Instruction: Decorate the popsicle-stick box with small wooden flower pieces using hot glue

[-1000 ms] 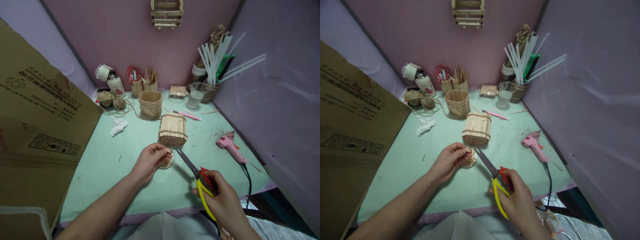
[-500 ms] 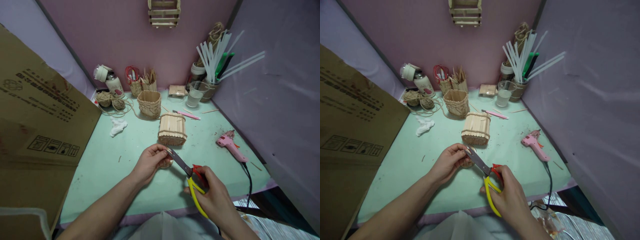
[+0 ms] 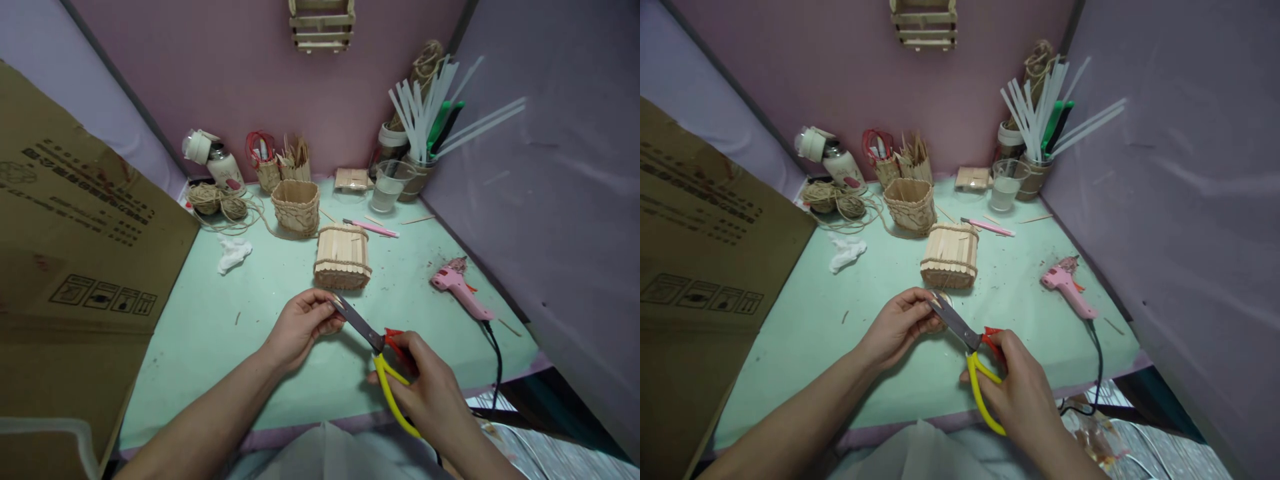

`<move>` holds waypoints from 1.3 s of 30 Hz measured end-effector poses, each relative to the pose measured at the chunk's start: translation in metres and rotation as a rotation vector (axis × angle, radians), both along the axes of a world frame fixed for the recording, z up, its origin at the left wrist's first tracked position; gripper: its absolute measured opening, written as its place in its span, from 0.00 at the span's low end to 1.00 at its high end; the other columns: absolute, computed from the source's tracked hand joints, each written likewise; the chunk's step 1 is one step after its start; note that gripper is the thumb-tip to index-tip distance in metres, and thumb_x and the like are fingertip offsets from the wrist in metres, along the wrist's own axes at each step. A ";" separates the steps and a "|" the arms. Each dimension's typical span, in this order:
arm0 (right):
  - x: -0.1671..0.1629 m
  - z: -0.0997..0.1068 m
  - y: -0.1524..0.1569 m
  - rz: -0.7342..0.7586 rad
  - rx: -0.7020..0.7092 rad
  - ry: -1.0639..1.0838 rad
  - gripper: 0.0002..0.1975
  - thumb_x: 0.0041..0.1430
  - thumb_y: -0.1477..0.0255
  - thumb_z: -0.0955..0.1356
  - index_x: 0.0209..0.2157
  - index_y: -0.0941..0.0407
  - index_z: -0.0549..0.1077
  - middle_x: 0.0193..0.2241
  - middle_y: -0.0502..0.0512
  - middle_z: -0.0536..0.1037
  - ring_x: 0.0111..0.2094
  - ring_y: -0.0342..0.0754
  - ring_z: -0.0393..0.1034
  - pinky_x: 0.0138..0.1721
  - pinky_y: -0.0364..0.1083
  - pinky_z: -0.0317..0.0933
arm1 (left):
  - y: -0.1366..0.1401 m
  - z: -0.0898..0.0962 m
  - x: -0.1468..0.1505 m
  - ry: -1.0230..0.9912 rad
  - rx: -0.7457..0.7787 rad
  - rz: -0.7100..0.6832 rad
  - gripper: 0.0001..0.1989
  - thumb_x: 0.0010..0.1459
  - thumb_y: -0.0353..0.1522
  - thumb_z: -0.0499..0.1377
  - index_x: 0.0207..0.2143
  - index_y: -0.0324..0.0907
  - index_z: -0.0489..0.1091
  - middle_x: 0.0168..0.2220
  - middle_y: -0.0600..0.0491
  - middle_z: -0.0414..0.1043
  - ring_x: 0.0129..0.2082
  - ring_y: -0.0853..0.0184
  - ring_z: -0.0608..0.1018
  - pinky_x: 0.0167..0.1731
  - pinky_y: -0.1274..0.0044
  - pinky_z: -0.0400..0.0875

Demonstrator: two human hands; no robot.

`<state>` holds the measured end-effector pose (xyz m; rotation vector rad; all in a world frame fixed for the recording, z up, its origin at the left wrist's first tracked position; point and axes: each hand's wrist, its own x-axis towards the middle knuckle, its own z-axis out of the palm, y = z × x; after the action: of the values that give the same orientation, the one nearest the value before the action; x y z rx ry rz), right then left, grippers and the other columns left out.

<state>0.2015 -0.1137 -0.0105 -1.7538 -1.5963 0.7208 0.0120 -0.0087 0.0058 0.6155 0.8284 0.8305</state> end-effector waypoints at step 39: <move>-0.001 0.001 -0.002 -0.008 -0.095 -0.070 0.18 0.49 0.60 0.73 0.36 0.52 0.64 0.28 0.47 0.74 0.27 0.47 0.68 0.29 0.44 0.63 | -0.006 -0.003 0.004 -0.025 -0.003 0.022 0.11 0.48 0.33 0.70 0.31 0.37 0.73 0.32 0.52 0.75 0.31 0.73 0.77 0.34 0.81 0.75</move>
<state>0.2004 -0.1153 -0.0097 -1.8711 -1.6238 0.7504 0.0164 -0.0145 0.0026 0.5936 0.8148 0.8549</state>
